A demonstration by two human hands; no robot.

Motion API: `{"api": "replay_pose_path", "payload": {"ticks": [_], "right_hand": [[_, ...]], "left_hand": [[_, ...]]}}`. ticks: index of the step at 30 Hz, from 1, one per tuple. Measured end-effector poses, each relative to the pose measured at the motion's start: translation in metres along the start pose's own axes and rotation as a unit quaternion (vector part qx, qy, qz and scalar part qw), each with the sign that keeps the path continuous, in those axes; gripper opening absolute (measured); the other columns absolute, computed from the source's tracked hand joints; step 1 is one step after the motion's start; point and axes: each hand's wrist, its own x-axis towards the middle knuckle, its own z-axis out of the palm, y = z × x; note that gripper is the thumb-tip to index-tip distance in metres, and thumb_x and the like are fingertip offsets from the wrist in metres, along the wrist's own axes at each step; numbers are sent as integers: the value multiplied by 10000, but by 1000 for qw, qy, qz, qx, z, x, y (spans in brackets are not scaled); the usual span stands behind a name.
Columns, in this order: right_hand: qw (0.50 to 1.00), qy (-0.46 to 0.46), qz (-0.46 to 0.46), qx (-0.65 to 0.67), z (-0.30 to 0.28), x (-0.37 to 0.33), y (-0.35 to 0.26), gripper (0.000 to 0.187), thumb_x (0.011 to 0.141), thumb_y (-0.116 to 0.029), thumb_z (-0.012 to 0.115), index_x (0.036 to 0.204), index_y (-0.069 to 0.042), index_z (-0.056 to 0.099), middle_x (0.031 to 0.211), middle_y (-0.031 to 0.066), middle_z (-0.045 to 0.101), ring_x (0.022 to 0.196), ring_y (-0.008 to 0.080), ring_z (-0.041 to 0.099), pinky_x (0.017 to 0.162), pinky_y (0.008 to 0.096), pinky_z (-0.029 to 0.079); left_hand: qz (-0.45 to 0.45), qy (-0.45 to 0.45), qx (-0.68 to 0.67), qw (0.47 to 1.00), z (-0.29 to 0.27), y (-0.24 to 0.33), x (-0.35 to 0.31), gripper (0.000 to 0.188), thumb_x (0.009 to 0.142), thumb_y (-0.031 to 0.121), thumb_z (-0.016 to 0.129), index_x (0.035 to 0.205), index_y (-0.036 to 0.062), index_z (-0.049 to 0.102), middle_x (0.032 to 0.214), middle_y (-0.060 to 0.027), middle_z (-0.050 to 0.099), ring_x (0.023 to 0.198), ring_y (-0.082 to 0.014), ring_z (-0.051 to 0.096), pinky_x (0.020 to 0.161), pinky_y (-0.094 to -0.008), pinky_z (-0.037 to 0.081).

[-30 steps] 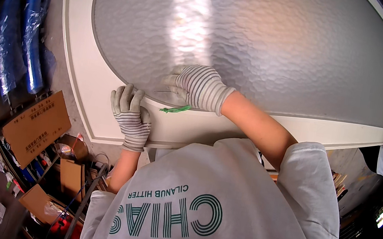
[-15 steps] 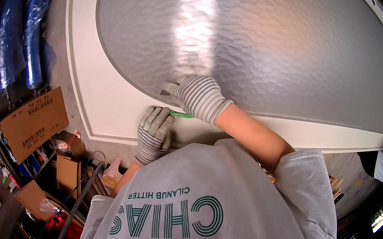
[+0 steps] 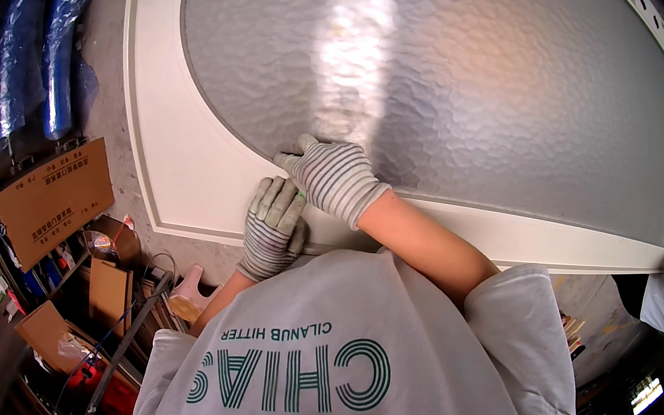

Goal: The person uses a green utility knife to trim the edges of a textured film applied to a large white panel. The person carefully follows the curved contour of the panel's frame, cutting the excess film while holding the panel steady with their other hand.

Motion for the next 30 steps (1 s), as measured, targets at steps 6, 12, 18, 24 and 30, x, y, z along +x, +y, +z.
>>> {"api": "replay_pose_path", "payload": {"ticks": [6, 12, 18, 24, 30], "right_hand": [[1000, 17, 15, 0, 1, -4, -1, 305, 909, -234, 578, 1194, -187, 677, 1040, 70, 674, 944, 250, 666, 785, 354, 565], [999, 13, 27, 12, 3, -5, -3, 309, 884, -226, 617, 1183, -189, 686, 993, 80, 666, 890, 261, 657, 764, 359, 563], [999, 10, 35, 13, 2, -3, -9, 311, 883, -240, 614, 1182, -197, 688, 993, 77, 662, 928, 270, 645, 782, 375, 556], [999, 13, 33, 6, 4, 0, -7, 301, 878, -248, 620, 1165, -193, 690, 947, 82, 654, 887, 283, 651, 778, 381, 554], [994, 61, 65, 66, 3, -5, -3, 272, 893, -269, 610, 1129, -169, 698, 1016, 82, 684, 904, 259, 668, 768, 379, 553]], "left_hand": [[-1, 1, -9, 1000, 0, 0, 1, 450, 680, 71, 632, 1112, -50, 601, 1232, -260, 581, 1157, -439, 530, 1049, -557, 385], [0, 4, -11, 1000, 1, -1, -2, 446, 702, 66, 641, 1131, -41, 585, 1232, -277, 568, 1154, -456, 528, 1037, -578, 390], [-3, 4, -14, 1000, 2, -2, -3, 404, 727, 78, 638, 1111, -44, 601, 1230, -274, 570, 1160, -456, 528, 1043, -575, 388], [-7, 1, -8, 1000, 0, 0, -1, 390, 724, 78, 634, 1095, -40, 612, 1221, -264, 577, 1131, -451, 539, 1026, -567, 399], [-10, 3, -8, 1000, 0, 1, 2, 407, 712, 64, 635, 1106, -31, 600, 1216, -259, 580, 1117, -447, 545, 1010, -561, 410]]}}
